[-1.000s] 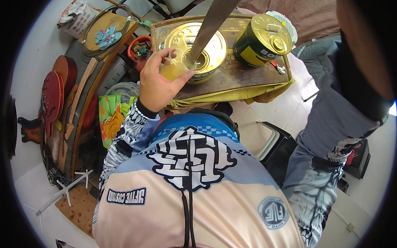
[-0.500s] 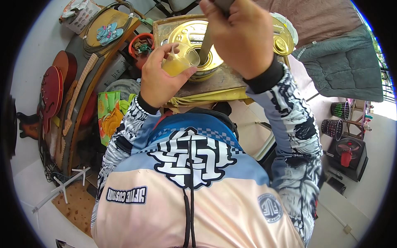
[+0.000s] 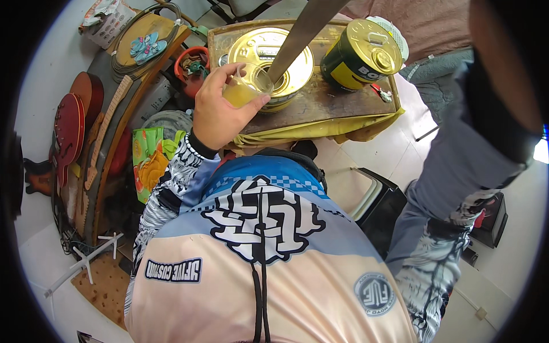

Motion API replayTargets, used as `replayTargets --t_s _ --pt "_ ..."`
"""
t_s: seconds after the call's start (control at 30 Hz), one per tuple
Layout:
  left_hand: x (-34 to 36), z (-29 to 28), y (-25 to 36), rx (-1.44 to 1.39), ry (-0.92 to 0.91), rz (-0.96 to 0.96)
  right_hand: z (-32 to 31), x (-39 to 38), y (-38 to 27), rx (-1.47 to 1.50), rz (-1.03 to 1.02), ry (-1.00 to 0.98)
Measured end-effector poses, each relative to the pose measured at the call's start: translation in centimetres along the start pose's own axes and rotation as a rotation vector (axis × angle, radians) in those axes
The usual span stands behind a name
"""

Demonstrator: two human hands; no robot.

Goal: The person is using a metal tool to stir a liquid inside a gold-colored metal container and then uses the tool to apply the liquid to the inside of the container lid.

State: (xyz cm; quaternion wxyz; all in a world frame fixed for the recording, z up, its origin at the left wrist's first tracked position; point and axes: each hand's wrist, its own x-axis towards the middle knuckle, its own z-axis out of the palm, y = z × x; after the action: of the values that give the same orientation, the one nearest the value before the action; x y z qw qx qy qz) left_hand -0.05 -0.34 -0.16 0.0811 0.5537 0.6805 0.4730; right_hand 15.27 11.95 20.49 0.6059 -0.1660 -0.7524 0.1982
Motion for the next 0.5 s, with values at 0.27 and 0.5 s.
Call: replayTargets --t_s 0.27,0.5 --pt "0.3 0.5 -0.4 -0.009 0.036 0.023 3.3 -5.1 1.3 -0.143 0.316 -0.180" --pt "0.5 0.1 0.2 -0.016 0.002 -0.026 3.3 -7.5 3.7 -0.110 0.390 -0.276"
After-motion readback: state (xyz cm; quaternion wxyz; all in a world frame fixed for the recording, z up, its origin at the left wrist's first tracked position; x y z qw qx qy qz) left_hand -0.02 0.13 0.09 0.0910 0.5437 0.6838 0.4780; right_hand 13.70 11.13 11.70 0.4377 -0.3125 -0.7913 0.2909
